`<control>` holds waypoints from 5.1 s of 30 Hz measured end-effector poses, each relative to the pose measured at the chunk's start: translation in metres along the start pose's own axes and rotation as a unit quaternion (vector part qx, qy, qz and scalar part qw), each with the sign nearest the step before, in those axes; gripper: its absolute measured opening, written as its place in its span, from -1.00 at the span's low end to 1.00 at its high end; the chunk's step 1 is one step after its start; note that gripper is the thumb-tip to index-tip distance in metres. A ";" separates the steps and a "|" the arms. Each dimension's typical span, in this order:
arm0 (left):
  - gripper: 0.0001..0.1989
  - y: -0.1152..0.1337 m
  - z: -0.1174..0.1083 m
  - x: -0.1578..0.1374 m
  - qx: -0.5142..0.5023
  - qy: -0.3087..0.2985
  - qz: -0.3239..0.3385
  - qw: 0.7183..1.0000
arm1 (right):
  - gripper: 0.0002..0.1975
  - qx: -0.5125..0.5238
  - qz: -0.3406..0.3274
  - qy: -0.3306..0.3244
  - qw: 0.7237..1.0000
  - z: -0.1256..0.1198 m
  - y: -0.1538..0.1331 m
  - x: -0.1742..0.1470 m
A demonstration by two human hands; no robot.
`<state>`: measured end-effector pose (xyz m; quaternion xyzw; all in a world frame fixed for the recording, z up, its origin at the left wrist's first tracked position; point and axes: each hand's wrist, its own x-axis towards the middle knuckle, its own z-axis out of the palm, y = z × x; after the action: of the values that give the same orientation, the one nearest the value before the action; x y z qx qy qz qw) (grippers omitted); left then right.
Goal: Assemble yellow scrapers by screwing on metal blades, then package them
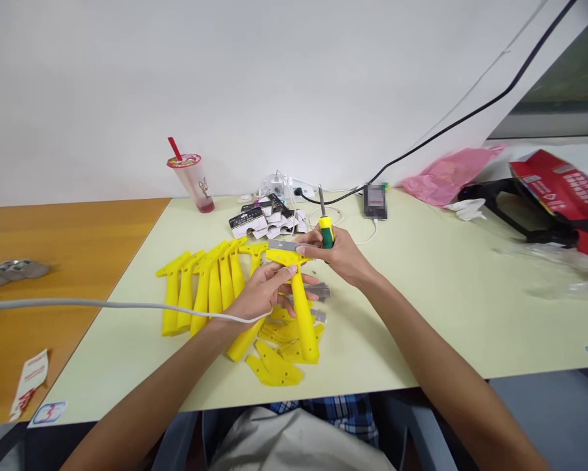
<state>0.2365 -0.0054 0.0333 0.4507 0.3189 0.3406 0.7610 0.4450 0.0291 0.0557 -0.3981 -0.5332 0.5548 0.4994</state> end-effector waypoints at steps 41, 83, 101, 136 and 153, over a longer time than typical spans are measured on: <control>-0.55 0.014 -0.011 0.011 -0.091 0.229 0.126 0.961 | -0.53 -0.240 -0.176 0.029 0.954 -0.008 0.019 -0.020; -0.56 -0.005 -0.007 0.008 -0.055 0.033 -0.039 0.997 | -0.42 0.205 0.066 0.145 0.966 -0.018 0.027 -0.018; -0.50 -0.010 -0.002 0.008 -0.057 0.047 -0.033 0.997 | -0.36 0.183 0.006 0.178 0.967 -0.012 0.024 -0.026; -0.36 -0.016 -0.002 0.004 0.055 0.011 0.021 0.998 | -0.42 -0.110 -0.060 0.029 0.992 0.006 0.029 -0.043; -0.38 -0.015 -0.002 0.003 0.058 -0.007 0.010 0.998 | -0.44 -0.022 -0.047 0.027 0.998 0.001 0.034 -0.041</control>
<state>0.2400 -0.0078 0.0183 0.4997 0.3286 0.3257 0.7323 0.4470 -0.0087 0.0186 -0.3982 -0.5495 0.5083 0.5302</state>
